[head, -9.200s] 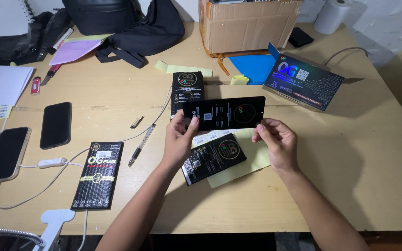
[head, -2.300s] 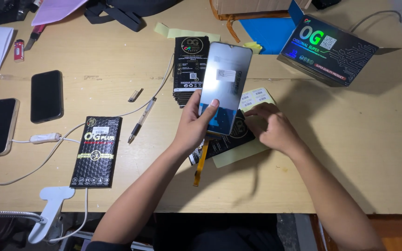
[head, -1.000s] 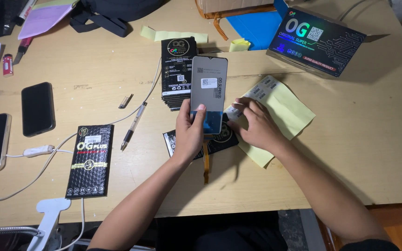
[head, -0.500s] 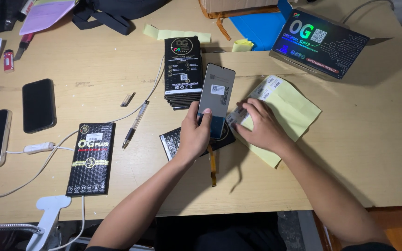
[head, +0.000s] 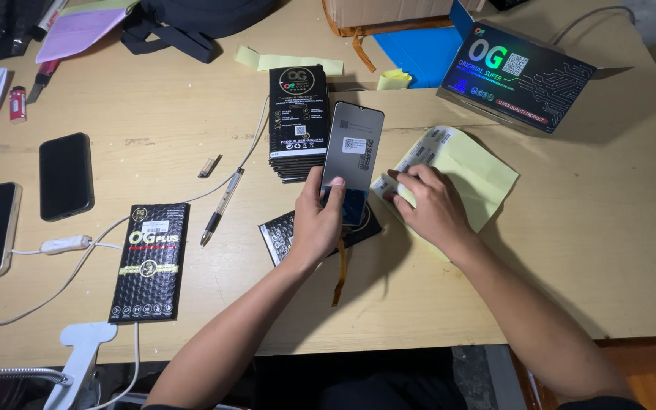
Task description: Unpacking smartphone screens from a box, inspecting them for quality, and applying labels or markings.
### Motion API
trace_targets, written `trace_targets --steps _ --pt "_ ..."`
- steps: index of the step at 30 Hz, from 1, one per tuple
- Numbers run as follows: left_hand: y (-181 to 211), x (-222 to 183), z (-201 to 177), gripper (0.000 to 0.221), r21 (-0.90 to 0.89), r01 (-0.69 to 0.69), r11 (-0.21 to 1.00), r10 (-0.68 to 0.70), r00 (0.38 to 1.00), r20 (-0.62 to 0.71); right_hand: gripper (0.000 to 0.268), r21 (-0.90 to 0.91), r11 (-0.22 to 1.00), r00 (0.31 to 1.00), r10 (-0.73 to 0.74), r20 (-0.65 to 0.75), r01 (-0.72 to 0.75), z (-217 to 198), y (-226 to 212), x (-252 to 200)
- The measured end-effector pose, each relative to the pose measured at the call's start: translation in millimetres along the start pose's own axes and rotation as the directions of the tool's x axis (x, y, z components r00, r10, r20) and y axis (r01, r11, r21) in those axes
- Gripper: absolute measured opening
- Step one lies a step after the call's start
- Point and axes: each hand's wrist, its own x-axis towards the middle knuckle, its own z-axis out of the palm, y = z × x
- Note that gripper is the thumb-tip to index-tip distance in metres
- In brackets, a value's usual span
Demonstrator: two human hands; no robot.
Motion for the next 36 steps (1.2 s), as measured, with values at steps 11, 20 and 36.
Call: trace_targets --steps 11,20,36 --pt "-12.3 3.3 3.1 0.031 -0.017 -0.027 0.999 0.027 1.0 -0.012 0.025 -0.003 0.998 0.997 0.056 -0.057 -0.056 10.5 7.5 -5.3" --pt "-11.2 3.3 2.3 0.027 -0.022 -0.026 0.999 0.025 0.999 -0.023 0.014 -0.097 0.991 0.977 -0.109 -0.18 0.093 8.2 5.8 -5.5" --pt "5.2 0.9 4.4 0.026 -0.093 -0.062 0.994 0.068 0.996 0.064 0.015 0.645 0.681 0.905 0.059 0.422 -0.346 -65.3 -7.4 3.4"
